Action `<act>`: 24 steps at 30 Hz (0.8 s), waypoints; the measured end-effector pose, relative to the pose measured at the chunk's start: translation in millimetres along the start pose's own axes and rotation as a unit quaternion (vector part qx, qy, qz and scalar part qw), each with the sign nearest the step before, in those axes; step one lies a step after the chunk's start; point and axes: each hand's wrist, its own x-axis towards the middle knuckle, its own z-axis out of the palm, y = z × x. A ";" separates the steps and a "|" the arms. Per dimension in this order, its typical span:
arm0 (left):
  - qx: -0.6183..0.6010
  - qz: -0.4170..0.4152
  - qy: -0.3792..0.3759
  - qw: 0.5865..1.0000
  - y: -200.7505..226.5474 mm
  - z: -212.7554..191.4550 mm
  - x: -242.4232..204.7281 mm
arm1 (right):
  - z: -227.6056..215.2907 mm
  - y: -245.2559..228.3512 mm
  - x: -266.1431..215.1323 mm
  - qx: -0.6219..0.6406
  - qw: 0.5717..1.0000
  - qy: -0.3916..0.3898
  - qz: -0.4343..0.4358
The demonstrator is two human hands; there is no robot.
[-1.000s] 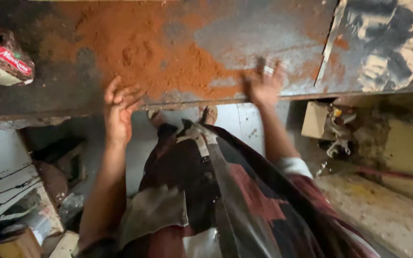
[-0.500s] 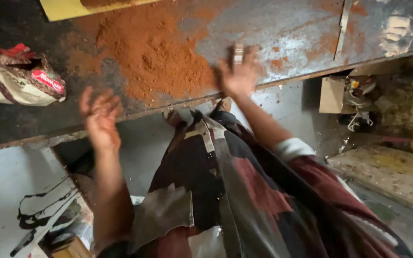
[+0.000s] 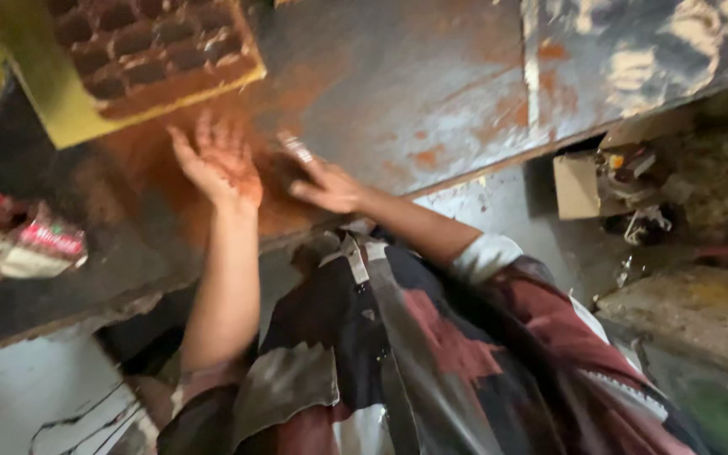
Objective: The person repeatedly coats rectangular confectionery bars in a reddish-brown powder. They use a flat metal tool to spread the powder over the bars, flip them to coat all sides, and then place the finished bars into a grid mold.
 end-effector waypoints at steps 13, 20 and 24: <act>0.539 0.311 0.023 0.783 -186.4 72.2 139.0 | -262.7 122.4 31.9 0.059 0.942 0.328 0.030; 0.668 0.290 0.093 0.679 -116.1 107.8 203.5 | -354.2 204.2 98.0 -0.123 0.915 0.384 -0.027; 0.685 0.210 0.128 0.686 -105.0 133.8 219.5 | -347.6 189.0 107.8 -0.062 0.933 0.354 0.016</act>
